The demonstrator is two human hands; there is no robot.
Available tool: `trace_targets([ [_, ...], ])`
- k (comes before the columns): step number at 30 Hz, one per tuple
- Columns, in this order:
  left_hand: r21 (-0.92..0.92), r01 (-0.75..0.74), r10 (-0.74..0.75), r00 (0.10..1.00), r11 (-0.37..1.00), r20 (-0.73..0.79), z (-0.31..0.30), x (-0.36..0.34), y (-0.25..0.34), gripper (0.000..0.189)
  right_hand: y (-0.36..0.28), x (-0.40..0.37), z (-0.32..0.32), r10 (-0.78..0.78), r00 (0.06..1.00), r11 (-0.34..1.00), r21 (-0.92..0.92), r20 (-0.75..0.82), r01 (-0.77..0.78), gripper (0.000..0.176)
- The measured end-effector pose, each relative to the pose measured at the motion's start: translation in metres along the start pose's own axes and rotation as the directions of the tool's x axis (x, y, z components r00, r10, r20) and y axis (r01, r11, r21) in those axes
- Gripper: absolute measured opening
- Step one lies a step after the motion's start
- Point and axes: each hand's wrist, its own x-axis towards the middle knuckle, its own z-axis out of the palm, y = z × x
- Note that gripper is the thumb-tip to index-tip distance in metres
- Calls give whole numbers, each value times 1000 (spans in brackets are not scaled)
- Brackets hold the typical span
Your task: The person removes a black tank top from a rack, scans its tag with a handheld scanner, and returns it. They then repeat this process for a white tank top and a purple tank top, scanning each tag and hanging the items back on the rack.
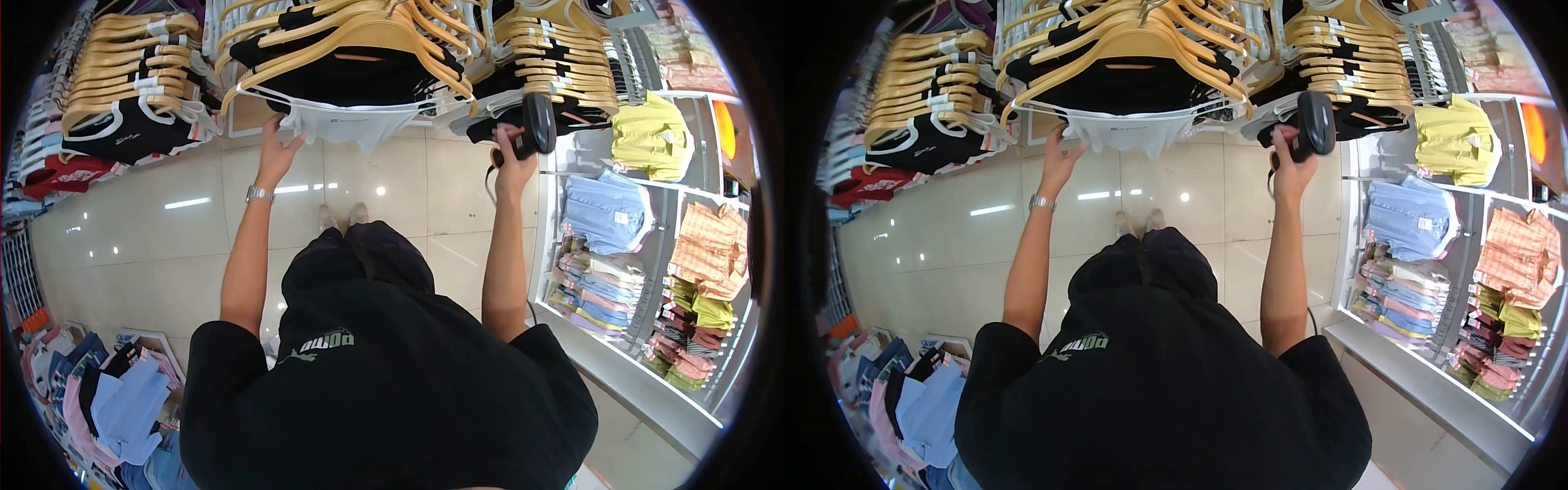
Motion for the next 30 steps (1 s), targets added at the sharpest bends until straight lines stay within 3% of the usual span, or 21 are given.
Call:
trace_targets([
  [3,131,99,-120,978,986,169,8,11,4,73,24,-36,-7,114,974,983,164,-195,-82,16],
  [5,175,212,-253,931,961,264,14,15,4,76,54,-55,-16,313,917,939,226,-247,-260,19],
  [7,68,253,-260,892,965,371,19,7,8,77,76,-74,-12,413,868,894,302,-275,-329,16],
  [11,-334,320,-152,884,887,442,38,-22,-2,70,116,-97,6,527,828,834,305,-194,-459,21],
  [13,-371,451,-202,813,812,546,43,-34,10,66,136,-102,17,550,826,812,314,-127,-492,28],
  [15,-341,548,-254,742,764,621,46,-49,22,69,140,-104,31,557,825,801,321,-92,-505,55],
  [16,-354,587,-260,714,728,650,47,-52,24,62,139,-104,37,557,827,803,305,-77,-512,53],
  [17,-362,626,-254,678,690,690,46,-55,25,59,137,-102,43,574,818,785,311,-43,-535,37],
  [19,-371,704,-231,601,605,765,44,-66,29,53,144,-104,47,545,836,781,329,53,-530,33],
  [22,-484,735,-179,619,474,765,39,-87,34,46,148,-112,44,571,764,653,398,300,-644,28],
  [25,-558,767,-131,618,315,775,35,-101,31,50,148,-129,41,622,622,453,429,476,-781,29],
  [27,-587,790,-91,607,174,790,32,-109,31,52,145,-138,45,570,614,439,429,547,-789,35],
  [29,-594,789,-85,610,158,788,27,-116,35,54,124,-145,48,536,578,404,414,616,-816,39],
  [30,-597,788,-80,612,151,787,24,-119,36,55,94,-145,53,582,587,410,420,563,-810,40],
])
